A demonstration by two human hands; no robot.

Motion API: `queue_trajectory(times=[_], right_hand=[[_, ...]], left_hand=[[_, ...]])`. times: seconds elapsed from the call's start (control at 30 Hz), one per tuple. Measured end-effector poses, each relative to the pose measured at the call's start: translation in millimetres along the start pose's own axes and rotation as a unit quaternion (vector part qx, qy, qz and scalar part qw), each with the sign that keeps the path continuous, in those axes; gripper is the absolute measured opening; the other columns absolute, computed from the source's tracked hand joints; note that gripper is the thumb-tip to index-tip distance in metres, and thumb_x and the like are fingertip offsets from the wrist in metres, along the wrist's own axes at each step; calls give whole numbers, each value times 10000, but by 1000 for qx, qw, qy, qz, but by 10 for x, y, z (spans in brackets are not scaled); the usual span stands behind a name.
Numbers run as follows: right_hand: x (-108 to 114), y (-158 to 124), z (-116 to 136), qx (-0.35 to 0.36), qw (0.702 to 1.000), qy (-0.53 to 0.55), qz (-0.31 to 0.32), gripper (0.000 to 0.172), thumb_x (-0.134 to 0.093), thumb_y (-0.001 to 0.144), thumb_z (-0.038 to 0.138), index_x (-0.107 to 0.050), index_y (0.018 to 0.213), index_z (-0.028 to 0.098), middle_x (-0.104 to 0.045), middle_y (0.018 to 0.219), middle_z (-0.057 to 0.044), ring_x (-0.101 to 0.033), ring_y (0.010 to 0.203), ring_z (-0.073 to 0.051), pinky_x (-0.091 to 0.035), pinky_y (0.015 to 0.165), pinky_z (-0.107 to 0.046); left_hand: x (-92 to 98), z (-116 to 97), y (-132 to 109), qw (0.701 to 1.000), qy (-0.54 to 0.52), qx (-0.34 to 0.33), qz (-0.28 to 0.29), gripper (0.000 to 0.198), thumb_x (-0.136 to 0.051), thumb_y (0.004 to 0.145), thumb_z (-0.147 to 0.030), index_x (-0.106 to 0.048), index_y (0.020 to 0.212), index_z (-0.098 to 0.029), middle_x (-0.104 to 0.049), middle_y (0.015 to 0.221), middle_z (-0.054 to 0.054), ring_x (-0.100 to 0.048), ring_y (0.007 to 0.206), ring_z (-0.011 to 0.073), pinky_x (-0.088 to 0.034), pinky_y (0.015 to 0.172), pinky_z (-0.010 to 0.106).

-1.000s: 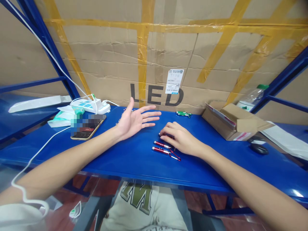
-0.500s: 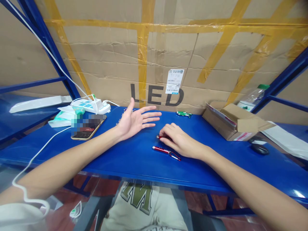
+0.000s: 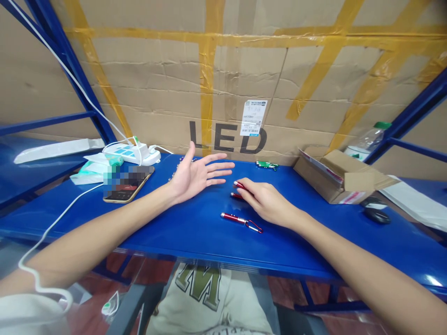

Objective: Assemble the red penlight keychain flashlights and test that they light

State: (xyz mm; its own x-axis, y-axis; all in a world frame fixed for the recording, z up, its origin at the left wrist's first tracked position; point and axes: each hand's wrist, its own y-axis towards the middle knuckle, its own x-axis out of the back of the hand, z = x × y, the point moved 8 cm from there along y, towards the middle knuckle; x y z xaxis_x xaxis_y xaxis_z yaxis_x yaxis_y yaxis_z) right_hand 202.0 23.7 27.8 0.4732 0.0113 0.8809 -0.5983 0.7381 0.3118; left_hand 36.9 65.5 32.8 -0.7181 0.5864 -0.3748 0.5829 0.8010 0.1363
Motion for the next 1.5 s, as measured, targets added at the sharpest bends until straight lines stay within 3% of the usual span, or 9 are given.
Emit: queue_trajectory(times=[0.23, 0.47, 0.7, 0.87, 1.13, 1.5], right_hand=[[12, -10, 23, 5, 1000, -3, 7, 245, -390, 1170, 372, -590, 1149, 233, -774, 1035, -66, -732, 884, -231, -478, 781, -316], [-70, -36, 158, 49, 996, -30, 63, 252, -379, 1171, 347, -590, 1134, 214, -734, 939, -57, -684, 774, -210, -452, 721, -308], [-52, -14, 39, 2, 998, -28, 52, 230, -360, 1174, 338, -562, 1190, 226, -778, 1066, -81, -745, 927, -246, -492, 791, -335], [-43, -10, 4, -15, 998, -46, 49, 215, -367, 1169, 330, -554, 1162, 226, -786, 1076, -91, -751, 932, -255, -490, 783, -335], [-61, -23, 134, 39, 995, -54, 80, 250, -379, 1163, 337, -573, 1061, 216, -715, 891, -50, -662, 755, -205, -430, 715, -303], [-9, -21, 94, 22, 998, -31, 49, 252, -382, 1162, 346, -604, 1152, 226, -760, 991, -73, -710, 838, -226, -472, 751, -320]], left_hand=[[10, 11, 11, 1000, -6, -6, 5, 946, -264, 1012, -831, -558, 1568, -124, -607, 1554, 225, -516, 1492, 419, -414, 1202, 553], [18, 3, 7, 1000, -7, -3, -8, 951, -238, 1019, -832, -559, 1560, -120, -605, 1555, 231, -532, 1479, 418, -397, 1210, 567], [11, -1, 11, 1000, -3, -6, 2, 989, -217, 1007, -852, -514, 1606, -123, -607, 1553, 229, -539, 1478, 412, -425, 1198, 558], [5, -16, -1, 1000, 14, -6, -16, 983, -216, 1005, -859, -545, 1579, -131, -611, 1552, 223, -550, 1467, 410, -439, 1185, 547], [-7, -8, -8, 1000, 20, -12, -6, 922, -258, 1021, -825, -544, 1577, -147, -614, 1550, 219, -542, 1471, 413, -403, 1203, 566], [5, -1, 7, 1000, 14, -13, -6, 982, -259, 1000, -852, -504, 1608, -121, -617, 1539, 236, -558, 1454, 415, -460, 1160, 531]])
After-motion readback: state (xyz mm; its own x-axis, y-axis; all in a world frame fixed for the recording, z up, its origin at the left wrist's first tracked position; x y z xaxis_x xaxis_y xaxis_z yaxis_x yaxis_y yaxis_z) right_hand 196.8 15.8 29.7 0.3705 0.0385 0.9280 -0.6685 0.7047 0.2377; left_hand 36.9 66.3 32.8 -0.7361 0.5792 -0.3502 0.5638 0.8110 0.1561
